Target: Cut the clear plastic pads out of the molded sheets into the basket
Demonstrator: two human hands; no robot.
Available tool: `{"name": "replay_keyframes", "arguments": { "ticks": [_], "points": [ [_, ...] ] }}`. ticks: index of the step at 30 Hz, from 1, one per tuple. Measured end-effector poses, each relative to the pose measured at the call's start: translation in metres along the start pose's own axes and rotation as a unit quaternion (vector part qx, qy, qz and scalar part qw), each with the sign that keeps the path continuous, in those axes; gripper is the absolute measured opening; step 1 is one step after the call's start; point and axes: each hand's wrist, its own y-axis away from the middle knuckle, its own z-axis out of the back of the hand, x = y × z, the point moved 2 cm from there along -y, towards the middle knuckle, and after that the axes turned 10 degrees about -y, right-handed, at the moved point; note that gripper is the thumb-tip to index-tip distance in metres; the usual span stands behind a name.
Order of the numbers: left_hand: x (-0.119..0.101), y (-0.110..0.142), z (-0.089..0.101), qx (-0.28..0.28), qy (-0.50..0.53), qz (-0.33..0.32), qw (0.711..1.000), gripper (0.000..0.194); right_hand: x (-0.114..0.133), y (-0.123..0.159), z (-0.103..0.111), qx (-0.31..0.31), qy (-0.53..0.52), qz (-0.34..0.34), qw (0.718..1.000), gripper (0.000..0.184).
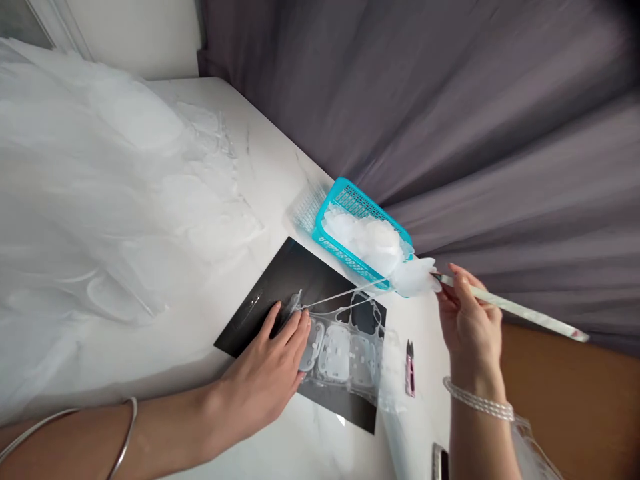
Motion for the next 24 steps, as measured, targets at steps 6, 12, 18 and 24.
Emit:
{"name": "replay_keyframes", "arguments": {
  "ticks": [6,12,18,24],
  "points": [
    [0.026,-0.020,0.024,-0.025,0.342,0.084,0.936,0.039,0.015,0.073,-0.017,0.077,0.015,-0.065,0.995,0.018],
    [0.047,-0.038,0.026,0.119,0.807,0.273,0.511,0.056,0.046,0.162,-0.054,0.505,0.174,0.104,0.839,0.028],
    [0.050,-0.034,0.016,0.129,0.727,0.274,0.616,0.021,0.034,0.132,-0.063,0.307,0.286,0.023,0.908,0.033],
    [0.049,-0.031,0.022,0.060,0.674,0.262,0.688,0.029,-0.012,0.123,-0.099,0.313,0.156,-0.140,0.927,0.046]
  ]
}}
